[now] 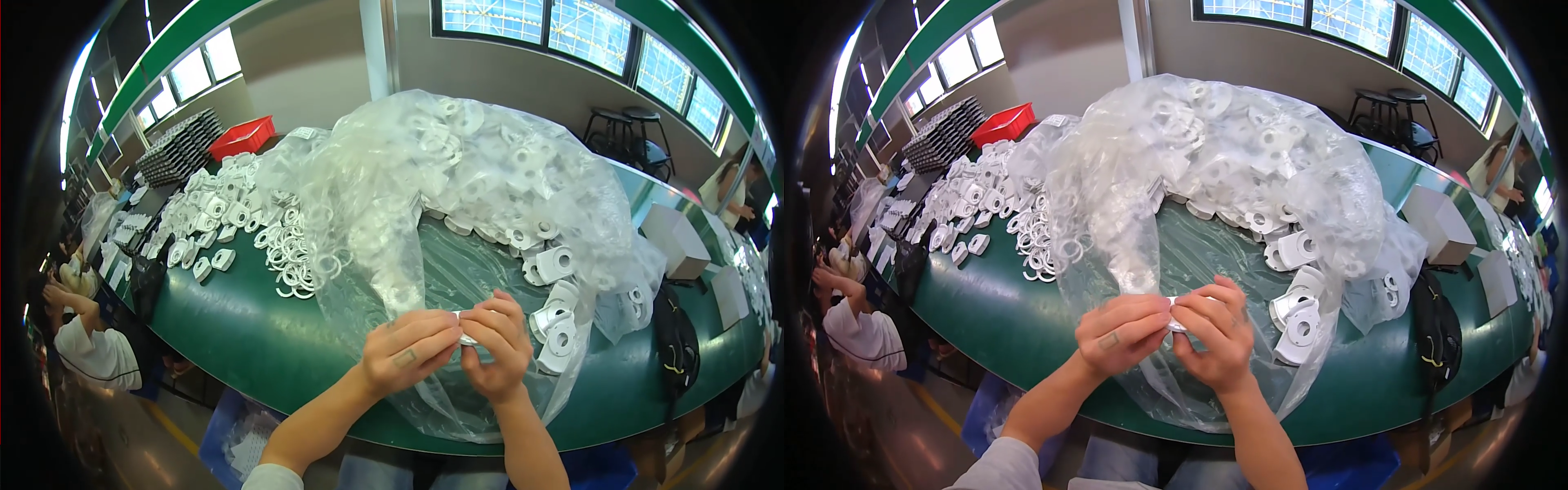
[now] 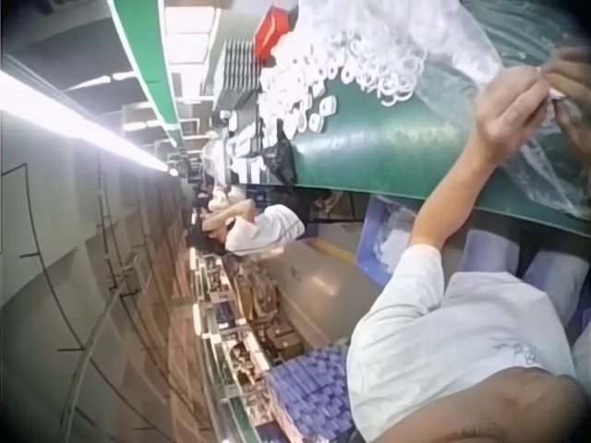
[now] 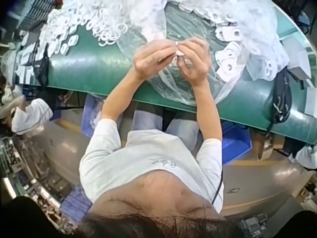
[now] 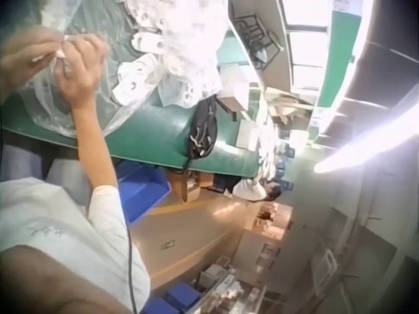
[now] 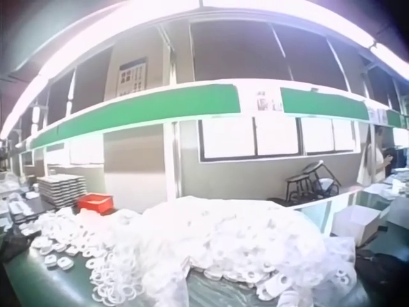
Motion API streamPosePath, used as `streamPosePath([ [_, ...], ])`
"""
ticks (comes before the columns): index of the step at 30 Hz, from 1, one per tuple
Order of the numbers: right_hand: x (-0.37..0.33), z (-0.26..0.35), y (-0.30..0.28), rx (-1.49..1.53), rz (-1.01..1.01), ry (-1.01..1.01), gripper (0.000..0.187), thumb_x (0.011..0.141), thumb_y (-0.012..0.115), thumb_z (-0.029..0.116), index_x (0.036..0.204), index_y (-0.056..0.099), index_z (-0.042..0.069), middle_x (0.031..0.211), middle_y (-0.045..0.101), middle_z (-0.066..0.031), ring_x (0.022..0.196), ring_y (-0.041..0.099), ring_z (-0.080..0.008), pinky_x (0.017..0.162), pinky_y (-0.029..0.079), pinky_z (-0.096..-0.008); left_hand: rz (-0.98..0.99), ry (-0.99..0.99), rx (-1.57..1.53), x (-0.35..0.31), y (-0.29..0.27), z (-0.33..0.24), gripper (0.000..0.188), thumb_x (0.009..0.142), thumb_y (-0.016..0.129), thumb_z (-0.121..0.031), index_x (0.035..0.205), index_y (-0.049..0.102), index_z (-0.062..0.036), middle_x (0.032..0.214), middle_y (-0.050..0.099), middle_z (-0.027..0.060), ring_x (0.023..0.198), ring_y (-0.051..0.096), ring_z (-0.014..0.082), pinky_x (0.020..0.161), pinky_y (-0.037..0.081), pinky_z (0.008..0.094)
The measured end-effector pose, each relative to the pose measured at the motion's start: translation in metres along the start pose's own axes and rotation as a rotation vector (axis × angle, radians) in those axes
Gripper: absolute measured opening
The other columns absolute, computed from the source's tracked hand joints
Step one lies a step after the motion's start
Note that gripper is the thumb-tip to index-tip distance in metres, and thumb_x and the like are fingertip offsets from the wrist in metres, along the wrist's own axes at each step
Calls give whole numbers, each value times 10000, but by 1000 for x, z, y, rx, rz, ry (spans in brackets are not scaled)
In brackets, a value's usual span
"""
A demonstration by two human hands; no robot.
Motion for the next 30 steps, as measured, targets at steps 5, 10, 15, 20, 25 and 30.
streamPosePath([
  [5,0,5,-2,9,-21,-46,172,697,646,119,852,672,49,872,656,-70,805,599,-269,890,447,-466,17,15,8,0,-3,-4,258,669,714,45,915,656,-6,891,663,130,791,666,267,672,564,319],
  [10,0,6,-4,17,-22,-44,160,714,639,114,854,674,46,877,665,-66,808,604,-267,914,438,-482,33,23,25,0,-2,-8,252,683,713,35,924,650,-1,904,661,132,805,666,269,688,565,319],
  [15,0,8,-4,30,-12,-39,162,722,626,94,870,669,46,887,667,-72,812,605,-274,923,433,-488,28,14,53,-1,-3,-10,250,690,715,30,927,643,-4,907,660,121,805,665,273,692,561,328],
  [20,-5,-15,16,211,82,186,186,808,566,92,971,628,27,883,654,-70,809,599,-211,830,472,-362,53,-259,-83,-6,1,30,237,708,703,32,935,644,-3,838,653,118,702,636,195,600,508,270],
  [25,-58,-69,64,754,291,950,225,930,443,114,1076,548,-22,846,591,-14,803,533,-41,656,405,-198,-12,-1032,-570,-61,35,107,159,832,647,-78,974,652,-5,774,650,36,664,577,82,564,453,217],
  [30,-71,-90,61,874,63,1067,248,932,458,136,1124,520,-8,858,616,-16,735,570,-71,652,436,-190,272,-1159,-783,-80,62,102,310,842,616,-49,1140,566,22,1050,618,46,935,575,98,842,456,253],
])
Point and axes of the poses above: each hand's wrist, its own x-axis towards the middle knuckle, its own y-axis out of the palm, z = x × y, the point moved 9 cm from there along x, towards the middle knuckle
